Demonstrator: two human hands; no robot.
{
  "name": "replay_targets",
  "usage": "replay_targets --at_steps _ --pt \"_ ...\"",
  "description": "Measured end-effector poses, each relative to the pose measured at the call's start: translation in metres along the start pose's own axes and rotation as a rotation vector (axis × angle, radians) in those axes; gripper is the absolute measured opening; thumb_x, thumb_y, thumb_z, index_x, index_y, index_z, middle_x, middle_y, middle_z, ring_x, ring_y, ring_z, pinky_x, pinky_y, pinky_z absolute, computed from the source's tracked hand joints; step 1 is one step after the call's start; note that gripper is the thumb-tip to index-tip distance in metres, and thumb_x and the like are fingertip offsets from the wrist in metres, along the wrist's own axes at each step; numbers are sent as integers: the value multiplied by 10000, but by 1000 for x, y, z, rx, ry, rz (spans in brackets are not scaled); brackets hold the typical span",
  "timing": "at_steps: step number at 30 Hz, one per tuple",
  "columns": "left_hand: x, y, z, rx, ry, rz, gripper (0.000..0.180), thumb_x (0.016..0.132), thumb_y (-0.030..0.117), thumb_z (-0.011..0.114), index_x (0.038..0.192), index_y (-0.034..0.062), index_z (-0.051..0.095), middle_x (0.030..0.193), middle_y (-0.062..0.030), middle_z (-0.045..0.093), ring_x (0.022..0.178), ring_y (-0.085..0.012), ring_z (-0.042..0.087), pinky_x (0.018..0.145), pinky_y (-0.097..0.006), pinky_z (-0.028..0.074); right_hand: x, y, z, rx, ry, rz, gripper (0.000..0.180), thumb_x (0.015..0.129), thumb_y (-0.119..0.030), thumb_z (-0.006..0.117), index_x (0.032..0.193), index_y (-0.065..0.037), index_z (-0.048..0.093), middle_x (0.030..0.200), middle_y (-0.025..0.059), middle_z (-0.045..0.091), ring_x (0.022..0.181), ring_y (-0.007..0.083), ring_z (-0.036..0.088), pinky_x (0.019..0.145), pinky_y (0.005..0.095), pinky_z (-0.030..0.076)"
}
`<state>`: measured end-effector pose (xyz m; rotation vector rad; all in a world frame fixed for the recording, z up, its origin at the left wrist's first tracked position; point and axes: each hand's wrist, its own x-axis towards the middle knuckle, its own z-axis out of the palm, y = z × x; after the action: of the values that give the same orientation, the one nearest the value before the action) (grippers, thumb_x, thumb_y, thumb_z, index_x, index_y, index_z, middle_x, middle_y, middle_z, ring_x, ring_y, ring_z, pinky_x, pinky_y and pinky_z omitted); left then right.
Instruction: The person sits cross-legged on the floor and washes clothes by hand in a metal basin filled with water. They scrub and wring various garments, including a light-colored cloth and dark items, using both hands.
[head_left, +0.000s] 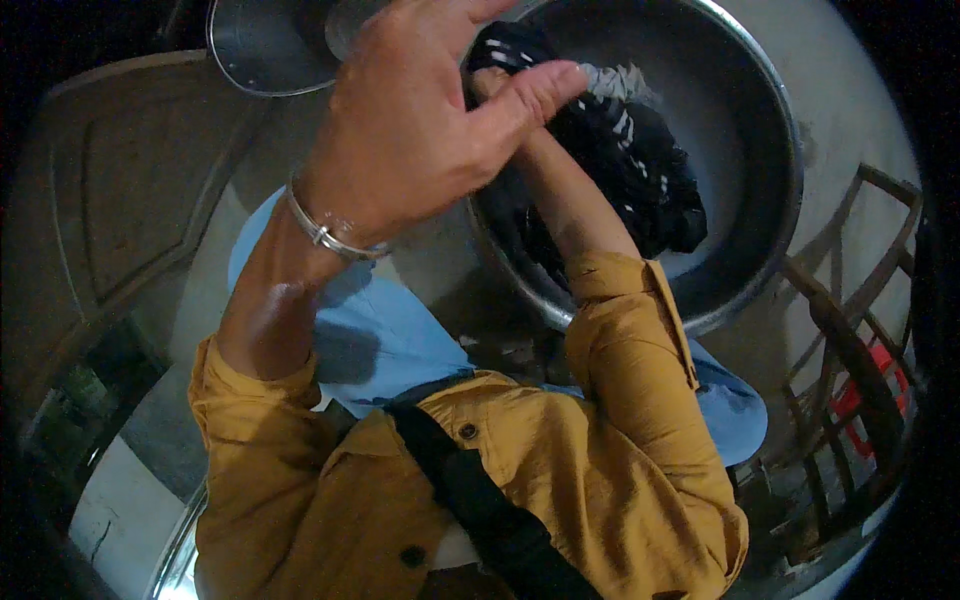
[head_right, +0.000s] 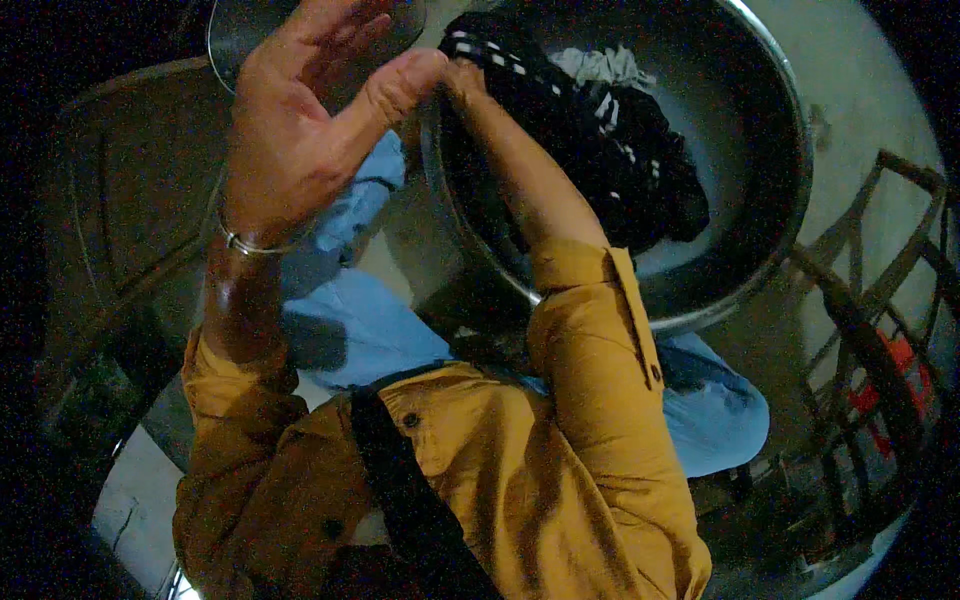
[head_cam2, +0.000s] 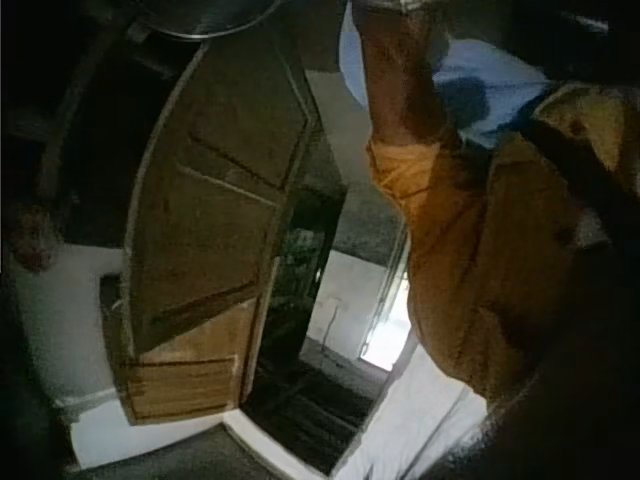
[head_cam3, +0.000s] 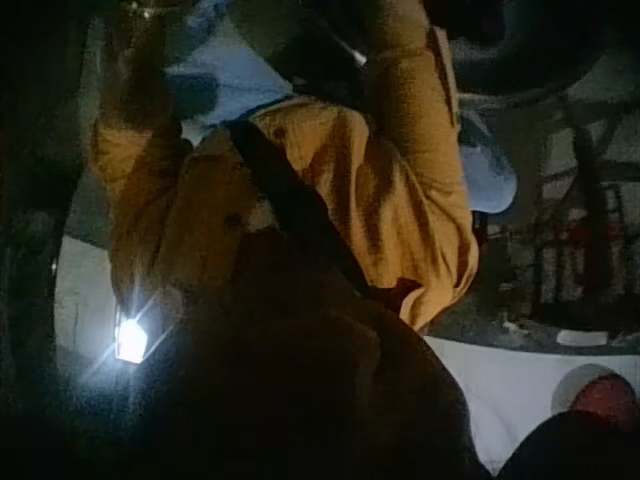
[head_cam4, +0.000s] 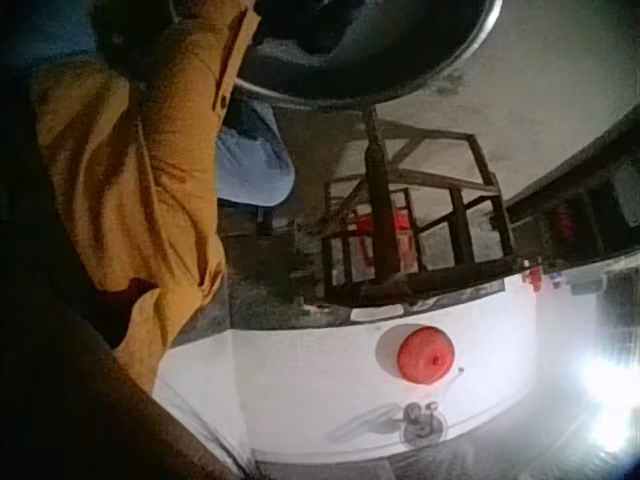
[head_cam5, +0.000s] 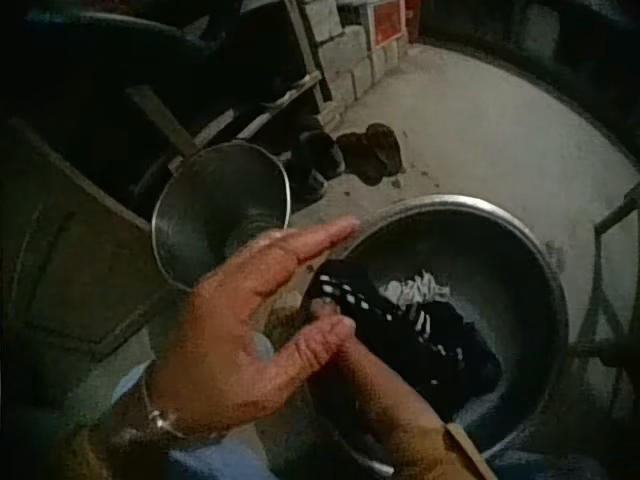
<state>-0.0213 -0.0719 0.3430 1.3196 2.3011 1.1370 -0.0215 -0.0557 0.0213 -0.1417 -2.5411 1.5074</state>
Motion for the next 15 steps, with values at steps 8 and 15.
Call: replay_targets --at_steps 8,15 --pt "-3 0 -2 -63 38 47 496 766 206 628 1191 19 451 1142 -165 500 1081 -281 469 910 -370 379 -225 -20 21 6 -154 -4 451 834 -211 355 1266 -80 347 1346 145 219 1231 317 215 995 492 152" --pt "-9 20 -8 -10 -40 -67 508 775 194 625 1208 17 426 1175 -171 473 1093 -275 462 920 -368 379 -61 -7 -11 -181 98 -105 351 730 -141 475 1067 -67 540 1168 191 455 1084 362 404 886 525 308"
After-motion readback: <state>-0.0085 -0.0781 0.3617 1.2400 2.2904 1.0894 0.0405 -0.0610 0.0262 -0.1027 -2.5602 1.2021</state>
